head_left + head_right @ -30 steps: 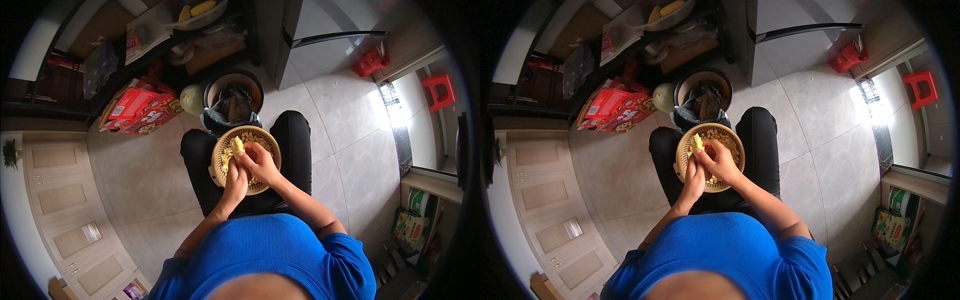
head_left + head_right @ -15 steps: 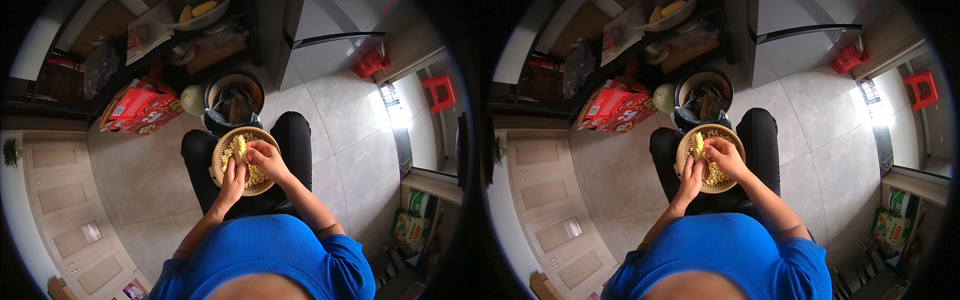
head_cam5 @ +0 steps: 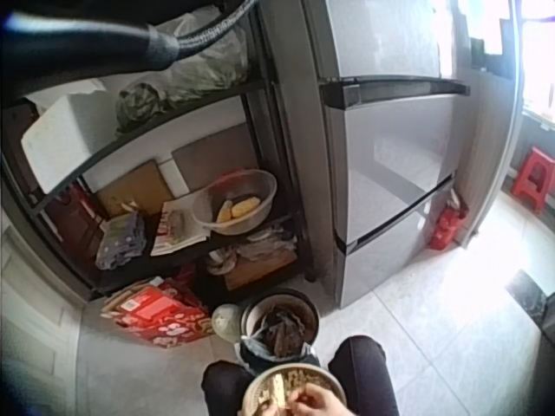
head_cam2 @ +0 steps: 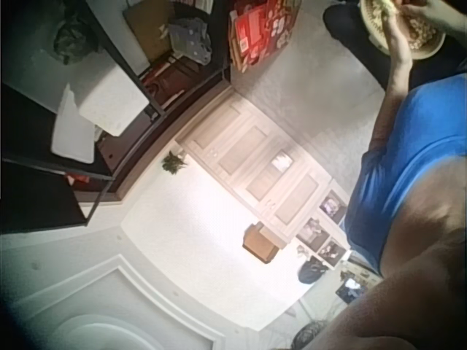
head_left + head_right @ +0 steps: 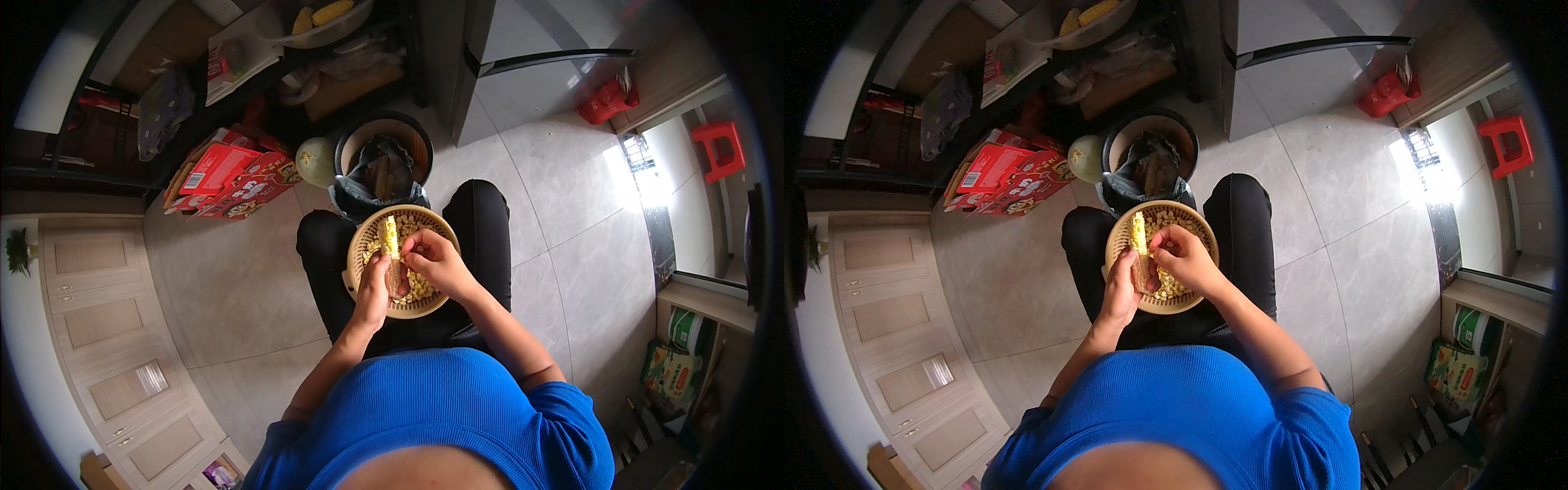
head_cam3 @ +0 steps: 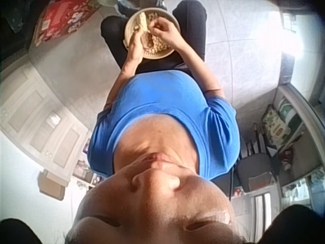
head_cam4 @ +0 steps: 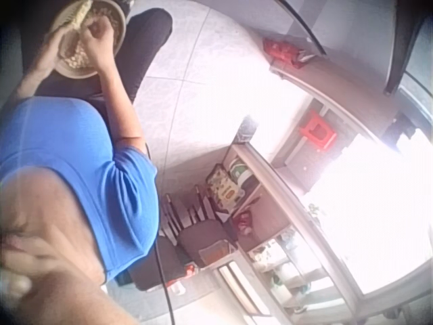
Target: The person sits on the floor and removes corn kernels from a cob by hand, placing them into a bowl. They continue this process with multiple corn cobs, discarding the bare cobs into a nearby trash bin.
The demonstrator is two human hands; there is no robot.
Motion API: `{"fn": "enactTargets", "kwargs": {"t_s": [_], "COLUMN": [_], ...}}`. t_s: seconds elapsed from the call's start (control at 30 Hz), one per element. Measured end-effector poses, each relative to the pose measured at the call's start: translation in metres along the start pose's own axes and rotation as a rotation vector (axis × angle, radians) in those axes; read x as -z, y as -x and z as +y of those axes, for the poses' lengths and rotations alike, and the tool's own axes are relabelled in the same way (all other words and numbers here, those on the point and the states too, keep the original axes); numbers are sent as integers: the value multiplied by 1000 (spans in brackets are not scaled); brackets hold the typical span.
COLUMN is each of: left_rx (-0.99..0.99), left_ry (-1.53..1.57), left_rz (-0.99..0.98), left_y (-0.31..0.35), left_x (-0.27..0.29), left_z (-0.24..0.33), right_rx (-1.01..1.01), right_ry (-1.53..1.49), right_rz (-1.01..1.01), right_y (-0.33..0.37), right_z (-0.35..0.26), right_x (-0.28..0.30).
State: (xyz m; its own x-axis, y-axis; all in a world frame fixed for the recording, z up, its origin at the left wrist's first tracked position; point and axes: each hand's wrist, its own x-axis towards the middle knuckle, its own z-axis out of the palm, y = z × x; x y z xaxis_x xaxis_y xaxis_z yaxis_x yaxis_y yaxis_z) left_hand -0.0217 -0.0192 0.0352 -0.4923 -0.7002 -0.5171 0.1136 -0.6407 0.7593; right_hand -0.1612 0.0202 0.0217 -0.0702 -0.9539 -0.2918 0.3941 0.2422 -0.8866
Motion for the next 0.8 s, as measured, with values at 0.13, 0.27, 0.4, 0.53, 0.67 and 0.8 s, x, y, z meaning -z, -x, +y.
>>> {"fn": "enactTargets", "kwargs": {"t_s": [0.13,0.27,0.4,0.53,0.67,0.8], "left_rx": [4,-91,-107,-104,-32,-113], "left_ry": [-47,-220,-264,-170,-69,-276], "left_rz": [19,65,47,108,-11,-3], "left_y": [0,2,1,3,-1,4], "left_x": [-1,-7,-6,-14,4,-1], "left_z": [2,7,8,10,2,8], "right_rx": [13,39,8,118,157,159], "right_ry": [169,113,160,278,251,389], "right_rz": [25,11,83,137,84,39], "right_y": [3,5,2,7,9,9], "right_z": [-7,-4,5,4,-4,-15], "right_x": [-3,-9,-11,-19,-16,-12]}}
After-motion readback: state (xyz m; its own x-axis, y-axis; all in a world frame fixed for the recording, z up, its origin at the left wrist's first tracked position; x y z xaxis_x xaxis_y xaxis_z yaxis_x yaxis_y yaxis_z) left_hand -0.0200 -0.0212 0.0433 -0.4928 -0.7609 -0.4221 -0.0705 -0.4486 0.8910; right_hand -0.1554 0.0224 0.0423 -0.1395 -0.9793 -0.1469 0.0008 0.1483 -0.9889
